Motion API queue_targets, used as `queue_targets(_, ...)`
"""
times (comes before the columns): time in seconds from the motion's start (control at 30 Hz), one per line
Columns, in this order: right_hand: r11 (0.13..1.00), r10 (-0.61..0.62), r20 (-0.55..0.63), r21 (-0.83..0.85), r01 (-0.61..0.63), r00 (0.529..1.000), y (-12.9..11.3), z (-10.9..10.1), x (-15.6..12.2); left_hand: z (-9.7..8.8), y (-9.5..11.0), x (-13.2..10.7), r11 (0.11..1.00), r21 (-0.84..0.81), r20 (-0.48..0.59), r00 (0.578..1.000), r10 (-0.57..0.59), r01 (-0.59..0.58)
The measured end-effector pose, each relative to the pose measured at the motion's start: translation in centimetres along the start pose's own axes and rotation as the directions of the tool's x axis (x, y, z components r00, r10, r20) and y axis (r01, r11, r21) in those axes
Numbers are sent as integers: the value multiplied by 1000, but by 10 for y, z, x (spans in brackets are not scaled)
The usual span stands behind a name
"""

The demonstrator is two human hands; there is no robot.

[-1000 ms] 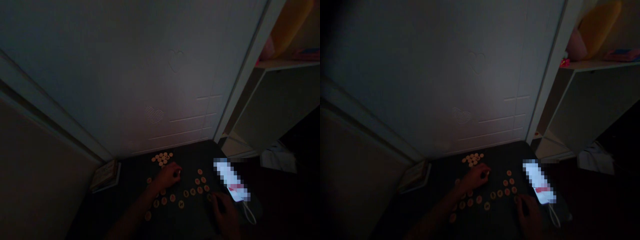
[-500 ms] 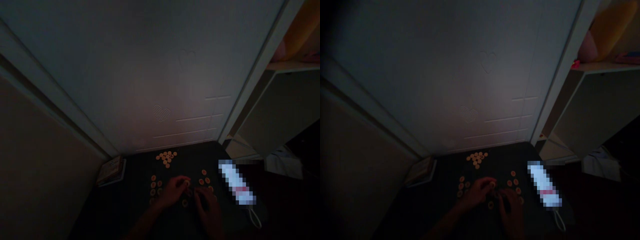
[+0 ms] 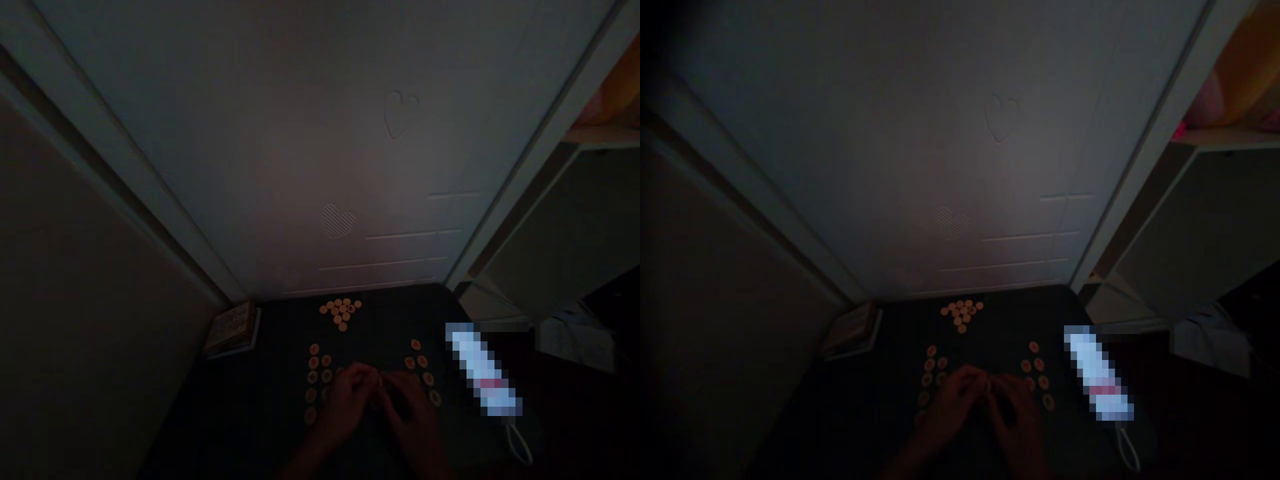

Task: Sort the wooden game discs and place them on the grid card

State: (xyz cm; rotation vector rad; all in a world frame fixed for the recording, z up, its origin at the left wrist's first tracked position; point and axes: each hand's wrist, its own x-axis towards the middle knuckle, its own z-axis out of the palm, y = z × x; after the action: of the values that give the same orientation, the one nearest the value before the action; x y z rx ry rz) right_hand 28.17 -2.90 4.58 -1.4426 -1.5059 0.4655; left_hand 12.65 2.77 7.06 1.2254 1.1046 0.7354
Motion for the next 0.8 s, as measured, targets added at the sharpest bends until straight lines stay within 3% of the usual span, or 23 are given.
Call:
queue_targets(0.13,1000,-10,-26,-4,10,1000,-3,1,1,3,-2,0,1000,10,-64,998,25,-24)
queue_targets(0.43,1000,-7,-13,29,8,1000,1,-2,0,3,-2,-5,996,-85,-19,1000,0,-2)
queue_targets(0.6,998,56,-88,-7,-57,995,4,-3,-2,1,-1,-2,998,-42,-20,999,-38,37)
queue_targets(0.8,992,127,-69,-14,-128,990,12,-11,3,-2,4,8,999,-52,16,1000,-4,5)
